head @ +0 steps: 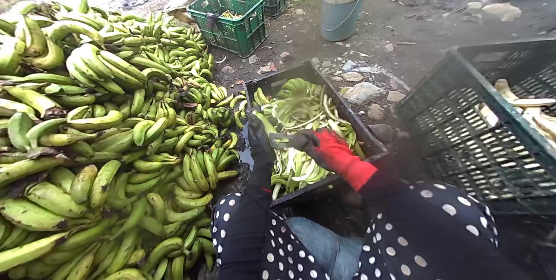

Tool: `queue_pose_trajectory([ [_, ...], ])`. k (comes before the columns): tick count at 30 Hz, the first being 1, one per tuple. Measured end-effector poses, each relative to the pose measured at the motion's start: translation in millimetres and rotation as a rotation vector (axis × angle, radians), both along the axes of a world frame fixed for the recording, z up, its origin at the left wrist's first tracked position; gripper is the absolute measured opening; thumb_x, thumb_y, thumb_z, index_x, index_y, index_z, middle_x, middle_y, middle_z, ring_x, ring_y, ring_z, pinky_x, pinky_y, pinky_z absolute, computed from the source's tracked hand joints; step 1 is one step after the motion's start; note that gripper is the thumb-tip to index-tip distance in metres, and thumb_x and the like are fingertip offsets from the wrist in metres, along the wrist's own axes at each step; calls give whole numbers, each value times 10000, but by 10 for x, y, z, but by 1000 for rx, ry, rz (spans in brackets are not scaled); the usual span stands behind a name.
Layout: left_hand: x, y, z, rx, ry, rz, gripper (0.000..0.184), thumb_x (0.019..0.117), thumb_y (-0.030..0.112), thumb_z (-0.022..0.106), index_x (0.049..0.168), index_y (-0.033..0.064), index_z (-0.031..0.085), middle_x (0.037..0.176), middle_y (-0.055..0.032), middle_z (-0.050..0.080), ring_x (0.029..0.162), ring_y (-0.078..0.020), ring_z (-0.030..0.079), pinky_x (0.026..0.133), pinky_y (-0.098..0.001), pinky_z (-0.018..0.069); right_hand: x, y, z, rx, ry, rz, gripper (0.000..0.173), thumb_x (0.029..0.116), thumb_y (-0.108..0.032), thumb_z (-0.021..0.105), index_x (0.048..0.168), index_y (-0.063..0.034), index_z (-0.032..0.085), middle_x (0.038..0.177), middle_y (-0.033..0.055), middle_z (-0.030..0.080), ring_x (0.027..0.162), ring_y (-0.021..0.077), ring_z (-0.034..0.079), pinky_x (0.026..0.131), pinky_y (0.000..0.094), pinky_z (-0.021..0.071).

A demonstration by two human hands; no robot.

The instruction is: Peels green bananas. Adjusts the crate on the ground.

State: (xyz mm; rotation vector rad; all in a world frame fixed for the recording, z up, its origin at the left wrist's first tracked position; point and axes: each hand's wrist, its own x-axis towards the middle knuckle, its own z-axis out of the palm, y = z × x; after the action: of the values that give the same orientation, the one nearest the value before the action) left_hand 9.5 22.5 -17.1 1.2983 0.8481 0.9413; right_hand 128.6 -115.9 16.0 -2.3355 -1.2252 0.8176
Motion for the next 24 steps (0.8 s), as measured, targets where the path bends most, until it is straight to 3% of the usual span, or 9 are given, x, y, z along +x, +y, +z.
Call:
queue_pose_trajectory([
  [3, -28, 27, -27, 5, 28, 5, 517, 1090, 495, 295, 1458, 174, 464, 1177, -79, 652, 972, -167, 647, 843, -401, 560, -55, 7, 9, 3, -37, -12, 472, 1025, -517, 504, 1410, -265, 612, 1376, 225, 585, 1313, 455, 508, 987, 685, 418],
  [6, -44, -122, -64, -55, 37, -280, 428, 1106, 300, 296, 1371, 37, 505, 1023, -105, 664, 817, -165, 656, 727, -363, 584, 47, 107, -12, -7, -51, -154, 453, 1021, -473, 555, 1412, -251, 604, 1374, 260, 573, 1302, 490, 502, 959, 705, 420],
  [10, 52, -338, 101, -247, 145, -539, 443, 1126, 294, 191, 1383, 46, 453, 985, -111, 655, 743, -196, 660, 640, -363, 578, 296, 135, -64, 40, -17, -346, 394, 1035, -382, 571, 1378, -198, 628, 1376, 276, 576, 1296, 502, 514, 962, 720, 430],
  [15, 86, -138, -57, -147, -65, -78, 457, 1114, 406, 252, 1394, 142, 499, 1098, -59, 650, 922, -143, 647, 800, -358, 571, 167, 58, -12, 76, -22, -206, 398, 1046, -384, 539, 1399, -212, 606, 1320, 252, 616, 1252, 482, 551, 954, 709, 437],
  [18, 84, -64, -66, -106, 126, 214, 463, 1125, 251, 303, 1542, 54, 341, 1468, -204, 473, 1296, -272, 508, 1064, -468, 440, -67, 34, 2, -3, -51, -100, 471, 1021, -513, 522, 1399, -245, 611, 1350, 252, 588, 1292, 474, 519, 970, 689, 428],
  [19, 89, -40, -71, -139, 127, 250, 465, 1120, 199, 333, 1555, 39, 301, 1511, -221, 418, 1333, -296, 470, 1083, -484, 420, -127, 43, -11, -7, -64, -74, 490, 1016, -531, 517, 1404, -248, 611, 1368, 251, 577, 1308, 474, 505, 980, 693, 414],
  [21, 63, -17, -86, -151, 110, 225, 421, 1104, 149, 380, 1509, 35, 369, 1437, -218, 476, 1252, -287, 520, 1026, -466, 463, -174, 78, -40, -11, -75, -62, 500, 1013, -531, 525, 1424, -257, 603, 1385, 250, 567, 1315, 477, 496, 978, 699, 404],
  [23, -21, -11, -129, -75, 99, 24, 330, 1102, 252, 334, 1348, 128, 515, 1162, -109, 635, 988, -167, 634, 836, -351, 551, -142, 127, -62, -10, -67, -103, 472, 1015, -491, 557, 1411, -240, 610, 1374, 264, 567, 1306, 491, 498, 962, 706, 410],
  [24, -68, -6, -158, -46, 46, -145, 359, 1100, 258, 346, 1382, 120, 520, 1143, -101, 655, 955, -159, 643, 822, -355, 558, -78, 155, -80, -13, -63, -141, 458, 1022, -462, 558, 1422, -243, 598, 1377, 269, 566, 1306, 499, 497, 953, 711, 418],
])
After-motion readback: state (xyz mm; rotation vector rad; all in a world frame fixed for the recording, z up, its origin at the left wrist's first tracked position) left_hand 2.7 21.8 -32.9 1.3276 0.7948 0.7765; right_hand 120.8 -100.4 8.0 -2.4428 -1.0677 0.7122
